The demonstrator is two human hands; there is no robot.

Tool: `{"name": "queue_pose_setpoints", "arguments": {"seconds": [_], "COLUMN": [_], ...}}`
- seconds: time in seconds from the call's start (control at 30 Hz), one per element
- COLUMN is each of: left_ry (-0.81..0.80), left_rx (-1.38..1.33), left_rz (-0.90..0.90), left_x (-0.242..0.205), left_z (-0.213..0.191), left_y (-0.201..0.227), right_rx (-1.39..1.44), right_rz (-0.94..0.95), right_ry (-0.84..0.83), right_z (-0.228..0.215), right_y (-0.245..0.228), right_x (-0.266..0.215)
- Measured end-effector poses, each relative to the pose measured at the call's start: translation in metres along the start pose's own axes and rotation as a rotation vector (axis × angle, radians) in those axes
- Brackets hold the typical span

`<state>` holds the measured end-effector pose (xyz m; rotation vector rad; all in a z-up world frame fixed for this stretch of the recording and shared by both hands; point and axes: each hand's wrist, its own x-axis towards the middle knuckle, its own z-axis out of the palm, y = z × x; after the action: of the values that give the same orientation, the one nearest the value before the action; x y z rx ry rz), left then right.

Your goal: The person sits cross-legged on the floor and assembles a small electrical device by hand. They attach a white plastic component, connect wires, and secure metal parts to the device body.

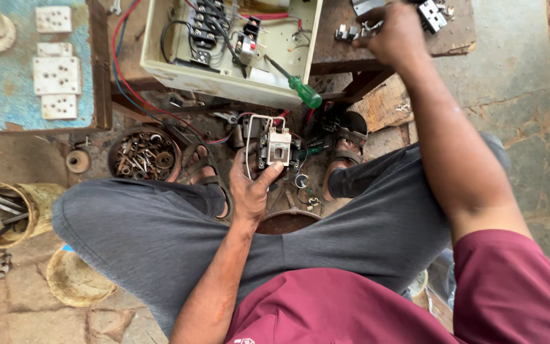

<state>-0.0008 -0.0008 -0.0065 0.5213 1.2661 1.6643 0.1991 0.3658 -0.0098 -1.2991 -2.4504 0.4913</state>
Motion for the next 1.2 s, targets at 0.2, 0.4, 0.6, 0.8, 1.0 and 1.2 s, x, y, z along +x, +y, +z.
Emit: {"name": "queue_pose_setpoints", "arguments": {"seconds": [0.2, 0.4, 0.6, 0.8, 1.0, 1.2], "left_ry": [0.017, 0.057, 0.044, 0.07, 0.077, 0.063], "left_rx": [0.016, -0.039, -0.082, 0.017, 0.065, 0.148], "left_rz": [0.049, 0.045, 0.054, 0.081, 0.109, 0.143], "left_x": [-0.001, 0.0, -0.003, -0.003, 0.0, 0.001], "left_z": [-0.009, -0.009, -0.001, 0.005, 0.003, 0.002], "left_y": [-0.003, 0.007, 0.017, 0.02, 0.018, 0.011], "right_rx": [-0.477, 0.881, 0.988, 1.223, 1.243, 0.751], "right_rz": [-0.318, 0.104, 0.038, 0.056, 0.062, -0.231], "right_ry": [0.411, 0.115, 0.076, -0.306, -0.489, -0.377], "right_z": [0.026, -0.048, -0.102, -0.087, -0.075, -0.071], "right_y": [-0.002, -0.056, -0.121, -0.197, -0.216, -0.216], "right_x": [0.006, -0.021, -0.103, -0.139, -0.135, -0.139]}}
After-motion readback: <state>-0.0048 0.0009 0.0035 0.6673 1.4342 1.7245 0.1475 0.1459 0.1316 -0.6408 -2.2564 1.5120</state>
